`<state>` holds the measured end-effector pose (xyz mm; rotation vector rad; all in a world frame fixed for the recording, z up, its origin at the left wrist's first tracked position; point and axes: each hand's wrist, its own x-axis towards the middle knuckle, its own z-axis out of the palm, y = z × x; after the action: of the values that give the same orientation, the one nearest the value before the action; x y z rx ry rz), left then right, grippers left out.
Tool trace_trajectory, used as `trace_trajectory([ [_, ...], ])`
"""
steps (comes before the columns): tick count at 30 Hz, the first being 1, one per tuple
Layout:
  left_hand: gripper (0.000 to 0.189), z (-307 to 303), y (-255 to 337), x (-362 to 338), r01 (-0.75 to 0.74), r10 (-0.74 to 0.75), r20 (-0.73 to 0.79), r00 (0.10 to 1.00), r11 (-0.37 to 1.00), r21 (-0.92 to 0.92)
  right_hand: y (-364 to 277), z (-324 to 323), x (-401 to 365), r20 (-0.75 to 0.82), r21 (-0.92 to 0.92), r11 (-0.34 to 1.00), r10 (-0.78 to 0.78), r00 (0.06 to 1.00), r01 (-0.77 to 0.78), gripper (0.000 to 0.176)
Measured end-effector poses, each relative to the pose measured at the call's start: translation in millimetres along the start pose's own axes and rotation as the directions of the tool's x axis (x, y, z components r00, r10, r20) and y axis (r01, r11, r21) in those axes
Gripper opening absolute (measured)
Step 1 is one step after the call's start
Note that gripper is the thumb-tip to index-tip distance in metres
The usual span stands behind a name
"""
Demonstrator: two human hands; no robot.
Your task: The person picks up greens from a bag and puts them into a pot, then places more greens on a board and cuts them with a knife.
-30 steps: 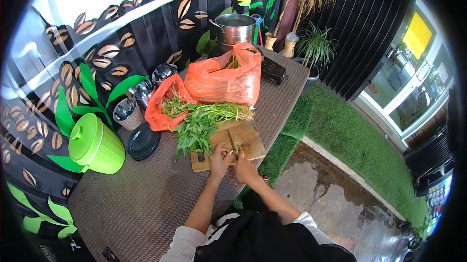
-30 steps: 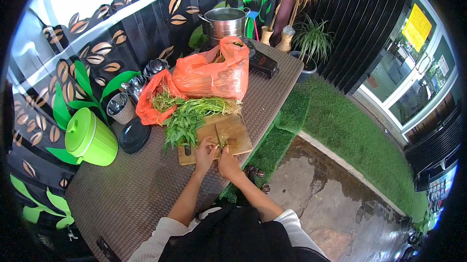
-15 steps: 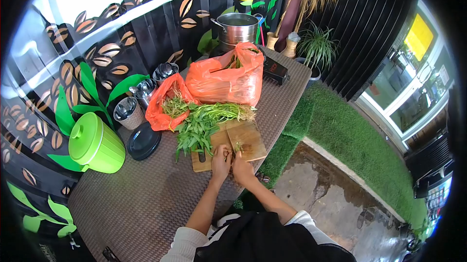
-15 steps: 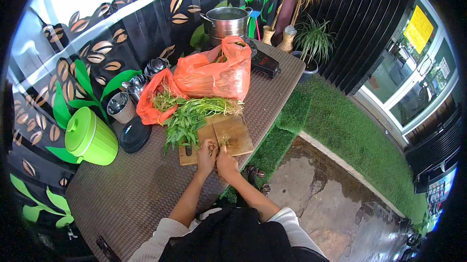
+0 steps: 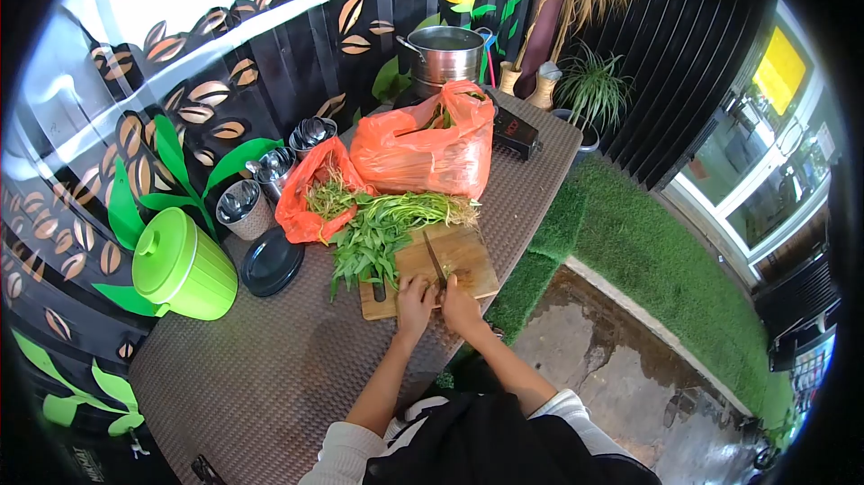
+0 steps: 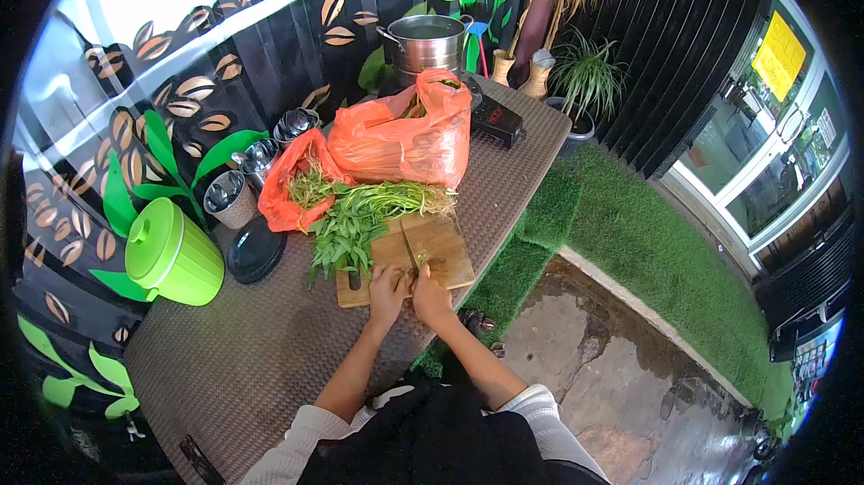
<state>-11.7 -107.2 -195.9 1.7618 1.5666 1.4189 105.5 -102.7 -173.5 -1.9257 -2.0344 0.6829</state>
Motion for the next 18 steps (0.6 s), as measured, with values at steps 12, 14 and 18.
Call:
trace_trajectory([
  [12, 0.008, 8.4, -7.9, 4.5, -0.031, 0.033, -0.02, 0.999, 0.995, 0.099, 3.1, 4.4, 0.1, 0.034, -0.048, 0.999, 0.0, 0.999, 0.001, 0.033],
  [14, 0.008, 7.2, -6.0, 3.7, -0.05, 0.053, -0.021, 0.998, 0.992, 0.12, 6.1, -0.5, 3.1, 0.015, -0.031, 0.999, -0.031, 0.999, 0.031, 0.033],
  [18, 0.009, 6.9, -5.7, 2.1, -0.051, 0.051, 0.001, 0.999, 0.993, 0.11, 3.2, -14.3, 1.1, 0.118, 0.009, 1.0, -0.027, 0.993, 0.026, 0.033],
])
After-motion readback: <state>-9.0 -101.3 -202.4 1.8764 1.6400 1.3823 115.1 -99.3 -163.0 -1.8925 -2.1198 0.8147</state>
